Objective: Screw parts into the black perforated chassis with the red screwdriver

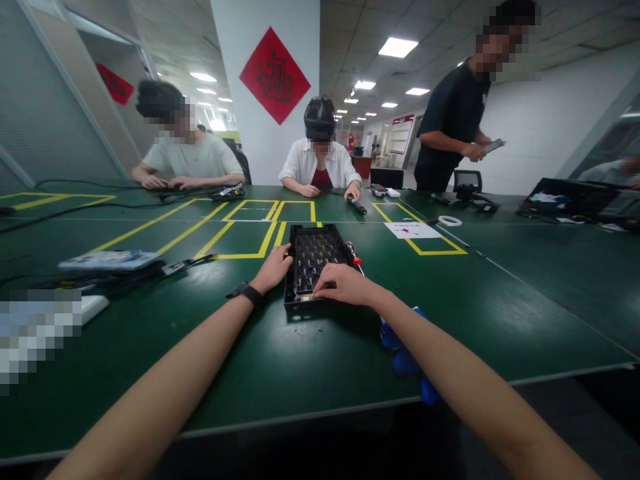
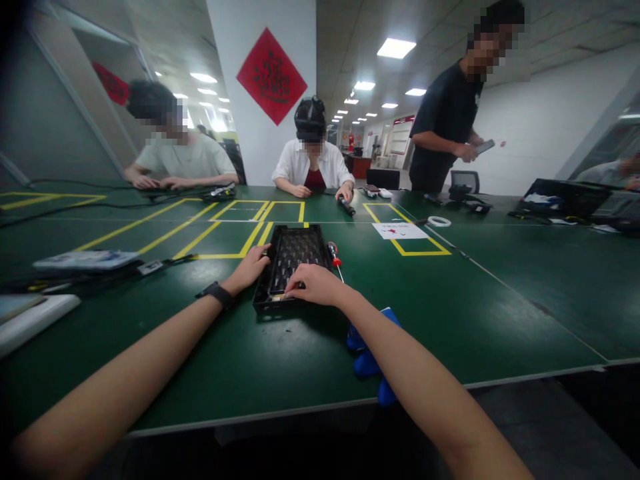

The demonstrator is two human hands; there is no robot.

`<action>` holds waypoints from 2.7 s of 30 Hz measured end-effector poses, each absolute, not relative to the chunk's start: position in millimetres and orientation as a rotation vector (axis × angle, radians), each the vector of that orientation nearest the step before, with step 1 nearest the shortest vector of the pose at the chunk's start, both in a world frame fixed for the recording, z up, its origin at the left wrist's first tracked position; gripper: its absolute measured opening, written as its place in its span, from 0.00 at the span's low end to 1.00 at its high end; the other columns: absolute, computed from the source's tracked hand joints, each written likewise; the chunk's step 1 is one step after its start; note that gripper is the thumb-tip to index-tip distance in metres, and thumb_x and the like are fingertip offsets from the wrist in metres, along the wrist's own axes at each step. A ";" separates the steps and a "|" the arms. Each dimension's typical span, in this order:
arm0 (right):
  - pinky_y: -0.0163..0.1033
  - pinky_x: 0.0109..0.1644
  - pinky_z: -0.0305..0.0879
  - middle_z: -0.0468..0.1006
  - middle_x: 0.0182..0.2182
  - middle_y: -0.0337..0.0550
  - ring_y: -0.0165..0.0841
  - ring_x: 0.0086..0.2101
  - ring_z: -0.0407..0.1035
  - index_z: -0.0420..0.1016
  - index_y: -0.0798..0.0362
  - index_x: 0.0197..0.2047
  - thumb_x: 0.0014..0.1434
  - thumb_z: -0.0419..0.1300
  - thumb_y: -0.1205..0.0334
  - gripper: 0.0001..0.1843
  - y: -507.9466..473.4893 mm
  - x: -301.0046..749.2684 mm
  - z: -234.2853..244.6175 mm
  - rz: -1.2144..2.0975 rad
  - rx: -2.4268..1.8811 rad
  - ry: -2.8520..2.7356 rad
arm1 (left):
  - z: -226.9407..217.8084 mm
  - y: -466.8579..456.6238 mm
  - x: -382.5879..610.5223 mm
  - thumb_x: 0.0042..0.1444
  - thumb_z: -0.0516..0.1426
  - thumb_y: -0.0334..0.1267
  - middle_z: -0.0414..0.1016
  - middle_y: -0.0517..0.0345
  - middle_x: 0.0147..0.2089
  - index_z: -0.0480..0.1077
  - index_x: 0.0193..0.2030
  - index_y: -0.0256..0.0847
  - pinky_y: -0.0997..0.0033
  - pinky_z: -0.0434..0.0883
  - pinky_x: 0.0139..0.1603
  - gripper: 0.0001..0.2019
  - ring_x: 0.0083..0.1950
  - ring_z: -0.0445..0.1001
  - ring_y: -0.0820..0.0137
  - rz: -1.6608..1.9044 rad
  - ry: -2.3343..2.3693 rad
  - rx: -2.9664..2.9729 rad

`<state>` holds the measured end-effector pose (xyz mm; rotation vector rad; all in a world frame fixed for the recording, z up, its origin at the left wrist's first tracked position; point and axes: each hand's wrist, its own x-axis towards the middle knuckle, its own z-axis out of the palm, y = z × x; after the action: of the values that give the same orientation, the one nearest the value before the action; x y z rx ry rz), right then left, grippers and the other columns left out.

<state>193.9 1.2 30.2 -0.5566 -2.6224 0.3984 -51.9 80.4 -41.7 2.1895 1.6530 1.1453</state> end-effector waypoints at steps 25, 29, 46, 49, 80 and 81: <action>0.39 0.47 0.60 0.79 0.29 0.41 0.31 0.36 0.69 0.77 0.54 0.38 0.53 0.63 0.61 0.09 4.2 194.5 24.3 0.486 -0.543 -2.527 | -40.0 78.5 -51.4 0.53 0.47 0.35 0.63 0.44 0.61 0.59 0.61 0.29 0.59 0.55 0.65 0.27 0.63 0.59 0.60 1.143 1.605 2.178; 0.39 0.47 0.60 0.79 0.30 0.41 0.32 0.36 0.69 0.76 0.54 0.39 0.52 0.64 0.60 0.11 5.6 194.8 23.7 0.498 -0.535 -2.519 | -38.3 76.5 -50.4 0.53 0.46 0.35 0.62 0.42 0.62 0.59 0.60 0.26 0.59 0.55 0.65 0.27 0.63 0.59 0.60 1.134 1.627 2.179; 0.39 0.47 0.60 0.79 0.29 0.40 0.32 0.36 0.69 0.76 0.54 0.38 0.53 0.63 0.60 0.09 4.3 195.1 24.3 0.464 -0.509 -2.535 | -41.8 81.0 -53.1 0.53 0.46 0.37 0.62 0.43 0.62 0.58 0.61 0.29 0.59 0.55 0.65 0.28 0.63 0.59 0.60 1.123 1.620 2.158; 0.39 0.47 0.59 0.80 0.31 0.41 0.31 0.36 0.69 0.76 0.54 0.39 0.53 0.63 0.60 0.10 4.0 195.4 25.1 0.459 -0.494 -2.532 | -41.1 80.7 -52.4 0.53 0.46 0.37 0.62 0.44 0.61 0.58 0.61 0.29 0.59 0.55 0.65 0.28 0.63 0.60 0.61 1.127 1.625 2.153; 0.37 0.46 0.61 0.80 0.29 0.40 0.31 0.34 0.72 0.77 0.54 0.38 0.53 0.63 0.60 0.10 5.2 196.3 25.8 0.537 -0.547 -2.555 | -41.6 81.3 -52.5 0.53 0.47 0.37 0.63 0.44 0.61 0.58 0.61 0.30 0.57 0.56 0.64 0.28 0.62 0.61 0.60 1.137 1.618 2.150; 0.38 0.47 0.60 0.80 0.29 0.40 0.31 0.35 0.72 0.77 0.54 0.38 0.53 0.63 0.60 0.10 4.9 196.0 25.8 0.530 -0.549 -2.552 | -41.4 81.2 -52.3 0.53 0.47 0.37 0.63 0.45 0.61 0.59 0.61 0.31 0.58 0.56 0.64 0.28 0.62 0.61 0.60 1.138 1.618 2.151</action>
<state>196.0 4.9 25.8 -0.5488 -2.5521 0.5298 -52.3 81.2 -41.4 2.1512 1.6182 1.1379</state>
